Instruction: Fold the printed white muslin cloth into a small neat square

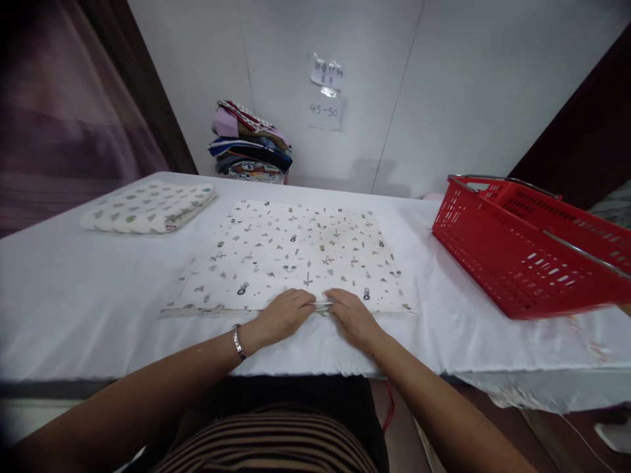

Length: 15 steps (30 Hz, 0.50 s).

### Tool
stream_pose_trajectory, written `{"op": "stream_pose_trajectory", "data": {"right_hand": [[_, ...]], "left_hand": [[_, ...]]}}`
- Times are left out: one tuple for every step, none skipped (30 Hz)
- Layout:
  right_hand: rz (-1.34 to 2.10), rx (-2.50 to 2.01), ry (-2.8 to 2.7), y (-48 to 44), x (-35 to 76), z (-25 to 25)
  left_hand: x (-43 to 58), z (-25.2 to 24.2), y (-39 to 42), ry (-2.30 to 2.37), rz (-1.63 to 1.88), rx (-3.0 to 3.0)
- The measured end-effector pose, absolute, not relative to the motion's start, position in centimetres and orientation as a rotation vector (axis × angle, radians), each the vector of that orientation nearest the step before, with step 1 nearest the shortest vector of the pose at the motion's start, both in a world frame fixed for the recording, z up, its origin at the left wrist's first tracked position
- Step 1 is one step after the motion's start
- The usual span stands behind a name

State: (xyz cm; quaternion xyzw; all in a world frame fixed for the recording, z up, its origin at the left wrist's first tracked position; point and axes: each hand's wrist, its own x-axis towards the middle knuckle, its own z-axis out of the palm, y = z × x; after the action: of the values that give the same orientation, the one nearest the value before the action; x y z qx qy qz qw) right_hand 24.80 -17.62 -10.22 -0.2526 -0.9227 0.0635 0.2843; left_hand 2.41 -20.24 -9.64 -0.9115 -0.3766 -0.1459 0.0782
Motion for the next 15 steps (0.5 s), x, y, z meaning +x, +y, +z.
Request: {"op": "stream_pose_trajectory", "data": {"right_hand": [[0.178, -0.675, -2.465, -17.63, 24.8, -10.22], [0.187, -0.675, -2.46, -17.65, 24.8, -10.22], [0.194, -0.677, -2.453, -17.66, 24.8, -10.21], [0.2, -0.682, -2.447, -17.67, 24.79, -10.21], [0.204, -0.688, -2.442, -17.68, 24.78, -10.21], [0.209, -0.693, -2.44, -17.69, 24.76, -10.22], [0.213, -0.697, -2.441, -17.7, 24.75, -10.22], [0.218, -0.701, -2.442, -17.7, 24.74, -10.22], [0.222, -0.704, -2.444, -17.71, 24.74, -10.22], [0.228, -0.705, -2.446, -17.71, 24.76, -10.22], [0.235, -0.705, -2.446, -17.71, 24.78, -10.22], [0.244, -0.705, -2.444, -17.72, 24.8, -10.21], [0.254, -0.709, -2.439, -17.72, 24.83, -10.2], [0.267, -0.716, -2.435, -17.72, 24.85, -10.19], [0.282, -0.726, -2.431, -17.72, 24.86, -10.18]], "left_hand": [[2.41, -9.63, -20.26, -1.131, -0.438, -2.727], [2.39, -9.59, -20.3, -1.134, -0.439, -2.727], [2.38, -9.54, -20.34, -1.132, -0.438, -2.729], [2.37, -9.48, -20.38, -1.126, -0.436, -2.733], [2.36, -9.42, -20.41, -1.119, -0.433, -2.738], [2.36, -9.36, -20.44, -1.115, -0.432, -2.747], [2.38, -9.32, -20.45, -1.114, -0.434, -2.756], [2.4, -9.28, -20.46, -1.122, -0.441, -2.765], [2.43, -9.25, -20.45, -1.133, -0.447, -2.774], [2.46, -9.23, -20.43, -1.148, -0.452, -2.78], [2.48, -9.21, -20.41, -1.16, -0.452, -2.779], [2.5, -9.19, -20.38, -1.168, -0.445, -2.772], [2.49, -9.18, -20.35, -1.168, -0.433, -2.762], [2.48, -9.19, -20.31, -1.16, -0.421, -2.752], [2.45, -9.23, -20.27, -1.149, -0.417, -2.746]]}}
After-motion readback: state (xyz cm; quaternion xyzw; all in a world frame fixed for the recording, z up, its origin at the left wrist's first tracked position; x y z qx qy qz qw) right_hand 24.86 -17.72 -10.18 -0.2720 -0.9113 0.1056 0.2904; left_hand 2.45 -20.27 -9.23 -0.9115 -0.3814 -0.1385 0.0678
